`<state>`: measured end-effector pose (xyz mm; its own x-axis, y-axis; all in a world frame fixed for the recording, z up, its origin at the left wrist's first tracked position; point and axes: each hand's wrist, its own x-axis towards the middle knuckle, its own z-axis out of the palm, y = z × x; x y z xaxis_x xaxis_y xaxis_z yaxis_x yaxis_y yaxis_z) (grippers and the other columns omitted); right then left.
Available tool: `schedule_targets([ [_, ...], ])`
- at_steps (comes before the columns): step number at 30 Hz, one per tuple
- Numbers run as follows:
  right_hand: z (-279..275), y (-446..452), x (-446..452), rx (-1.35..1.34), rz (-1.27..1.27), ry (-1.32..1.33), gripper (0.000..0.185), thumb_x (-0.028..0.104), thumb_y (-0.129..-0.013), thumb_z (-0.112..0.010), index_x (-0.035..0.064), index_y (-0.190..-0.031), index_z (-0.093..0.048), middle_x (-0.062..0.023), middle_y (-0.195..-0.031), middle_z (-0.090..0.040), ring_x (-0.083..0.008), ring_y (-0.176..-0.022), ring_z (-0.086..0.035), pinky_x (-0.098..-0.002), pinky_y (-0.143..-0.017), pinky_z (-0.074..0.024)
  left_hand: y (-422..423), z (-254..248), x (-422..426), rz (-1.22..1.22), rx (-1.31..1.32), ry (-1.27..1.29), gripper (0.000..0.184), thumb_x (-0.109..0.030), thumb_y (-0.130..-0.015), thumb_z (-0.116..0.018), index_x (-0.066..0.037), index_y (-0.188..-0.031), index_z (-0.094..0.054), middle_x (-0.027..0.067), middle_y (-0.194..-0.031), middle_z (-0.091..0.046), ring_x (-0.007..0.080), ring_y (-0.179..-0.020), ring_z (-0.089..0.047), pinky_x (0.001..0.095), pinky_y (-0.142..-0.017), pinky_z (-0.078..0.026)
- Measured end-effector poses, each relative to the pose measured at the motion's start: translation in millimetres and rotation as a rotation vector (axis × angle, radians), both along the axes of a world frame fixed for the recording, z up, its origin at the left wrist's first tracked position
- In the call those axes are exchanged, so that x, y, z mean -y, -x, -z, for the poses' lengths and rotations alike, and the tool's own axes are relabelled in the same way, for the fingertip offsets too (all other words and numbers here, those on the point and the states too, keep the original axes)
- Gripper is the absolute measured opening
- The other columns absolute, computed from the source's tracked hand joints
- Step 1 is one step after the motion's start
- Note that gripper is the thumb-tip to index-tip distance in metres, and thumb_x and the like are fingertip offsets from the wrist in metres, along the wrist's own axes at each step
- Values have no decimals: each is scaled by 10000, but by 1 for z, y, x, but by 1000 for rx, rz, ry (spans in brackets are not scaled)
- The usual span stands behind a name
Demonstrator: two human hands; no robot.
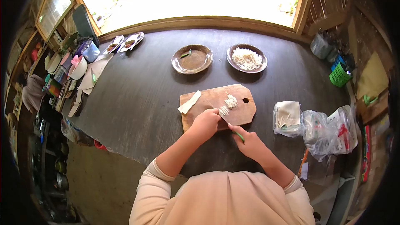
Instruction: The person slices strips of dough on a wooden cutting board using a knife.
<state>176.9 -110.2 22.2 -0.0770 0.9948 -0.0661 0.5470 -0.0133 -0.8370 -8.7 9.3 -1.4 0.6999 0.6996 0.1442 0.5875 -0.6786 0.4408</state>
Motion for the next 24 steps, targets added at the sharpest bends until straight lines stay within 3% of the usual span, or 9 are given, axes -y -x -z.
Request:
schedule_targets([
  [2, 11, 0, -2, 47, 5, -50, 377, 159, -959, -573, 183, -1335, -555, -275, -803, -634, -430, -729, -650, -445, -696, -518, -1, 1, 2, 3, -14, 30, 129, -31, -794, -558, -33, -769, -685, 100, -938, -605, 302, -944, -601, 392, -818, -525],
  [5, 11, -5, -4, -93, -18, -170, 390, 159, -957, -577, 185, -1346, -547, -264, -860, -654, -436, -774, -651, -437, -706, -525, 0, -4, 1, 13, 8, 0, 126, -28, -791, -559, -36, -763, -682, 103, -931, -605, 305, -931, -604, 396, -817, -526],
  [10, -13, -7, 7, 5, -29, 80, 409, 146, -954, -576, 181, -1360, -531, -234, -984, -678, -436, -860, -648, -424, -725, -540, 0, -1, 2, 9, 19, -22, 100, -31, -756, -601, -22, -789, -695, 124, -901, -626, 327, -906, -619, 415, -811, -518],
  [13, -1, -3, 2, -46, -29, -91, 403, 153, -955, -580, 186, -1354, -539, -253, -904, -669, -439, -802, -650, -425, -697, -535, 0, -1, 2, 0, 34, -5, 101, -32, -759, -597, -16, -784, -694, 124, -902, -626, 327, -908, -619, 413, -812, -518],
  [16, 5, 1, -6, 15, -21, -77, 403, 159, -953, -585, 190, -1352, -543, -260, -861, -661, -438, -778, -651, -426, -682, -530, 0, 0, -2, 4, 5, 38, 101, -29, -757, -595, -15, -777, -694, 125, -899, -628, 326, -906, -620, 413, -804, -521],
  [23, -7, -7, 6, -67, -36, -26, 408, 154, -951, -584, 186, -1355, -540, -259, -867, -662, -437, -764, -653, -419, -671, -529, 0, -4, 4, -6, -28, -5, 113, -23, -776, -572, -37, -752, -682, 105, -919, -605, 292, -931, -609, 389, -811, -528],
  [24, -11, -6, 5, -54, -24, 29, 402, 158, -955, -581, 175, -1354, -543, -242, -964, -672, -426, -863, -653, -403, -748, -528, 0, -3, 4, -8, -20, -13, 113, -21, -776, -570, -34, -754, -680, 106, -921, -604, 291, -927, -608, 389, -808, -529],
])
